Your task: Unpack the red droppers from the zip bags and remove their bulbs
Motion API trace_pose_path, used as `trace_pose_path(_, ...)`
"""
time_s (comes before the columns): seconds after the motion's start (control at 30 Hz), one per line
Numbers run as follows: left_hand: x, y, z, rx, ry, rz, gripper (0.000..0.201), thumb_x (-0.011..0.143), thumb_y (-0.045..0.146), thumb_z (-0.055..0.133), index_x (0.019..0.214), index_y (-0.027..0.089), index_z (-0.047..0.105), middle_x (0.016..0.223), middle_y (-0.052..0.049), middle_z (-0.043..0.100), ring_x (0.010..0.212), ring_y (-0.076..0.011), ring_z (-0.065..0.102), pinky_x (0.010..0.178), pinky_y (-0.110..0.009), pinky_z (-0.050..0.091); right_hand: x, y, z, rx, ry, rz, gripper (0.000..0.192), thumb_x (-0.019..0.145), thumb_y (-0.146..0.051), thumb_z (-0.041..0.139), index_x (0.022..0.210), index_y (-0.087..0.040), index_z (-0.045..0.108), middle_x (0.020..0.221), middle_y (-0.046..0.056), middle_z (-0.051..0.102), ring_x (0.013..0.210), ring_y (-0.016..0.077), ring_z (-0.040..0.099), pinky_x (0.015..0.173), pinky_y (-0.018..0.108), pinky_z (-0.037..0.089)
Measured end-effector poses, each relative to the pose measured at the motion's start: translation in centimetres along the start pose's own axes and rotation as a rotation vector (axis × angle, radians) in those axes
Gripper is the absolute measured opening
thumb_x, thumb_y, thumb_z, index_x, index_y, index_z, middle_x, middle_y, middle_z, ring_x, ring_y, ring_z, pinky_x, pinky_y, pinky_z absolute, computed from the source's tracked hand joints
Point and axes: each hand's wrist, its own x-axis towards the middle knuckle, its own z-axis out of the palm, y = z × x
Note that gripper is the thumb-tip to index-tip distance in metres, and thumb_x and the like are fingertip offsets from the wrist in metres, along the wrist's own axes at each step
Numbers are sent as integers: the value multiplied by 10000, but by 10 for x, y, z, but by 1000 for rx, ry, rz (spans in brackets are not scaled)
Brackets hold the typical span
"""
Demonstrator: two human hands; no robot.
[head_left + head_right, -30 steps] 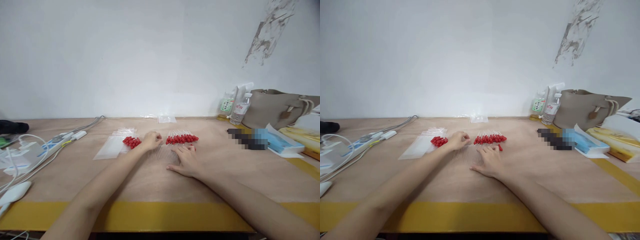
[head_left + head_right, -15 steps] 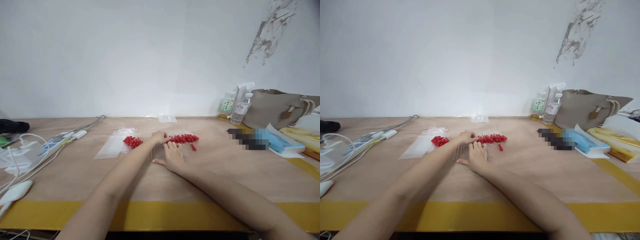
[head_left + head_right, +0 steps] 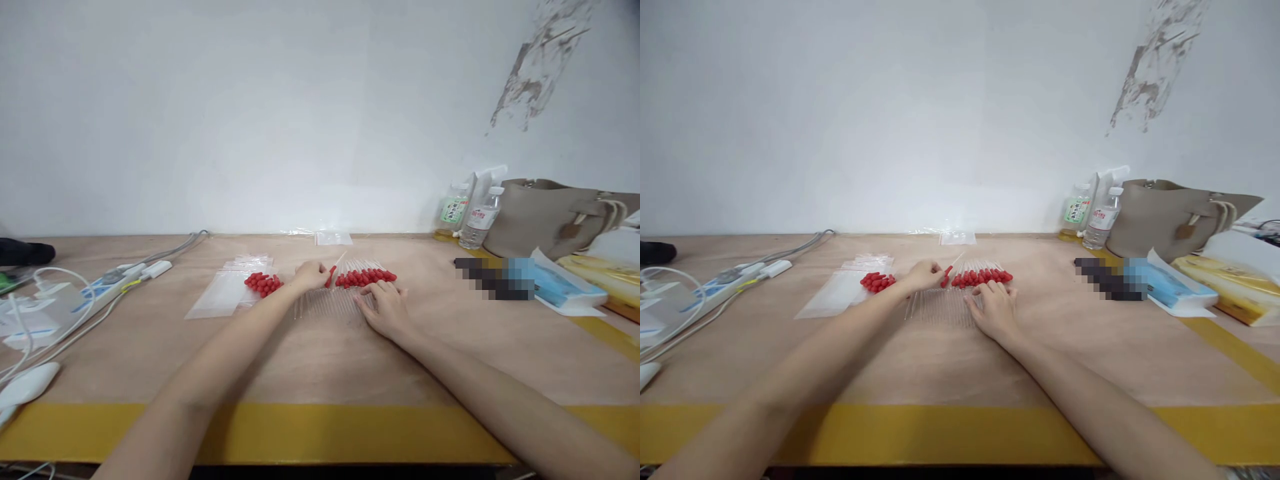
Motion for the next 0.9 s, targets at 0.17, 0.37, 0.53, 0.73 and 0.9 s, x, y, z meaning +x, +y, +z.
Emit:
trace_pose_path(0.17,-52,-19,-7,17,130,153,158,768,272,462,787,183,590,760,-17,639,742,-167,567,826,-324,343,1,-6,-4,-28,114,-1,362,775,-432,502,1034,-181,537,1038,92,546,953,222,467,787,345,255)
trace_pose_path(0.37,-98,-44,4,181,343,505,125,783,231,445,777,168,552,696,-26,595,698,-162,524,796,-354,313,-2,-11,-4,-45,17,-335,348,832,-415,453,1136,-262,525,1130,66,559,1059,225,419,939,430,126)
trace_pose_path(0.53,-101,-43,17,136,412,564,153,807,233,425,786,168,562,668,-23,586,674,-153,512,777,-349,310,-5,-12,2,2,-73,-418,233,872,-327,412,956,-272,622,840,10,647,906,168,485,910,414,151)
trace_pose_path(0.73,-98,-32,19,153,431,614,229,811,320,496,997,204,565,1024,-62,602,935,-197,509,848,-383,270,-7,-20,3,73,-114,-416,245,879,-250,382,880,-220,625,765,11,630,815,142,486,877,372,185)
trace_pose_path(0.9,-98,-29,19,224,436,686,164,858,261,453,839,216,610,873,-16,647,881,-169,518,863,-386,254,-8,-28,3,102,-118,-473,237,872,-292,412,936,-232,632,695,6,632,745,132,490,845,350,198)
